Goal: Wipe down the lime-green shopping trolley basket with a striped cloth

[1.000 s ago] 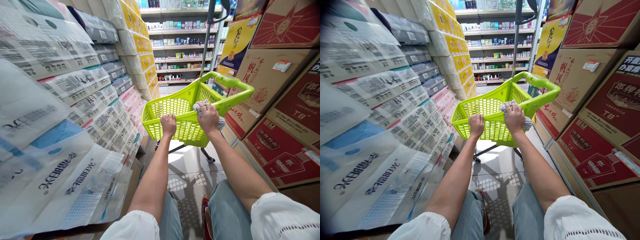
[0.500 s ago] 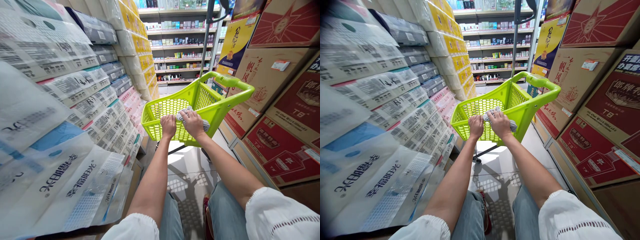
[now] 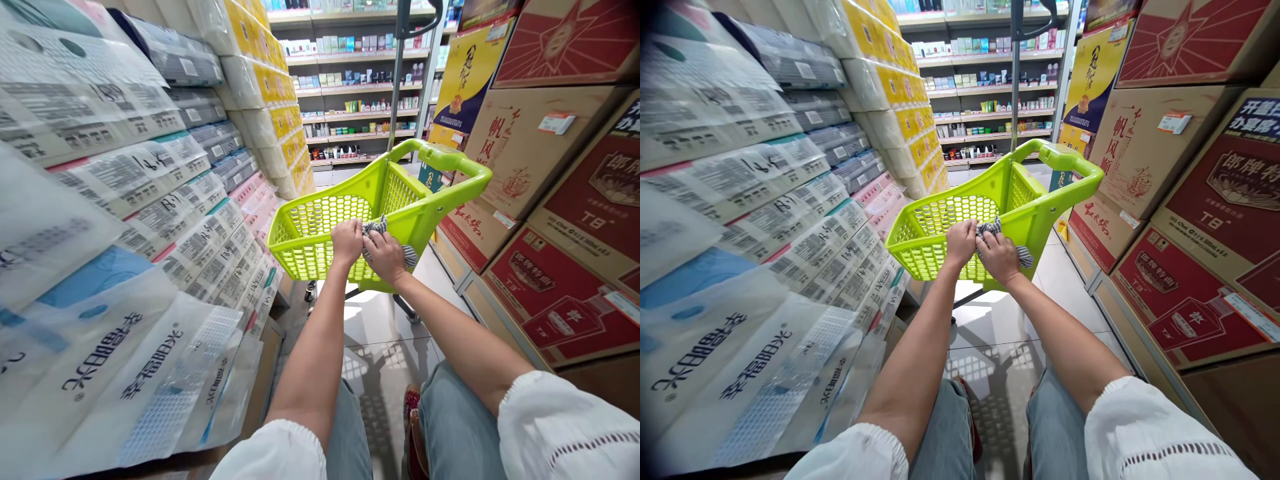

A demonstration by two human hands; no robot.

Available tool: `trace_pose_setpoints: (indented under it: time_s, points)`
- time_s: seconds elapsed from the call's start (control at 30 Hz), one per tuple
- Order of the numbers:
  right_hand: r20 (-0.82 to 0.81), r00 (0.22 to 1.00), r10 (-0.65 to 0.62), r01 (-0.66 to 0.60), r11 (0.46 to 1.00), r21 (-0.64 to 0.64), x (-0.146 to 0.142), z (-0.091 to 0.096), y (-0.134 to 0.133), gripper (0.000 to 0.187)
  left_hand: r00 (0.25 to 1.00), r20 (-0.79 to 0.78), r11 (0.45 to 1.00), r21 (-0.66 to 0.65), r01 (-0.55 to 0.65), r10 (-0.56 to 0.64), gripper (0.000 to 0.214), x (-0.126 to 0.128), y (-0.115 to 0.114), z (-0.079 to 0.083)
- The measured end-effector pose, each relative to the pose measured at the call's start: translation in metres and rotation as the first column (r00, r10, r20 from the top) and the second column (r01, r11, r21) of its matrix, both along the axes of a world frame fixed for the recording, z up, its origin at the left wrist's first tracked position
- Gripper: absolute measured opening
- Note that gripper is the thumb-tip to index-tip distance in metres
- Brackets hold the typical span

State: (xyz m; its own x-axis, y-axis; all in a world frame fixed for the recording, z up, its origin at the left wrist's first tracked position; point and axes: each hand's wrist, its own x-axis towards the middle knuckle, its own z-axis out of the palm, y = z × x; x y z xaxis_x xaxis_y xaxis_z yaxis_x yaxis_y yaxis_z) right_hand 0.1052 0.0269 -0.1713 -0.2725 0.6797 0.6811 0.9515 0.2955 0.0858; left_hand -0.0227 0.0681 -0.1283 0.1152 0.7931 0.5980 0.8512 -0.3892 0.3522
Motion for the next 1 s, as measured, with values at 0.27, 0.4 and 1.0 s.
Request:
trace_pose_setpoints:
  time_s: [0.27, 0.4, 1.0]
  points:
    - [0.026, 1.0, -0.004, 0.004, 1.0, -0.01, 0.008, 0.004, 0.01, 0.034, 0.999, -0.02, 0.999, -0.022, 0.033, -0.034, 0.039, -0.002, 0.0, -0.006]
    - [0.003, 0.995, -0.104, 0.104, 0.995, -0.001, 0.038, 0.01, 0.001, 0.034, 0.998, 0.025, 0.998, -0.013, 0.061, -0.061, 0.038, -0.007, 0.002, -0.008]
    - [-0.013, 0.999, -0.046, 0.044, 0.993, -0.113, -0.008, 0.002, 0.003, 0.035, 0.993, 0.093, 0.994, 0.088, 0.064, -0.072, 0.033, -0.002, 0.004, -0.016]
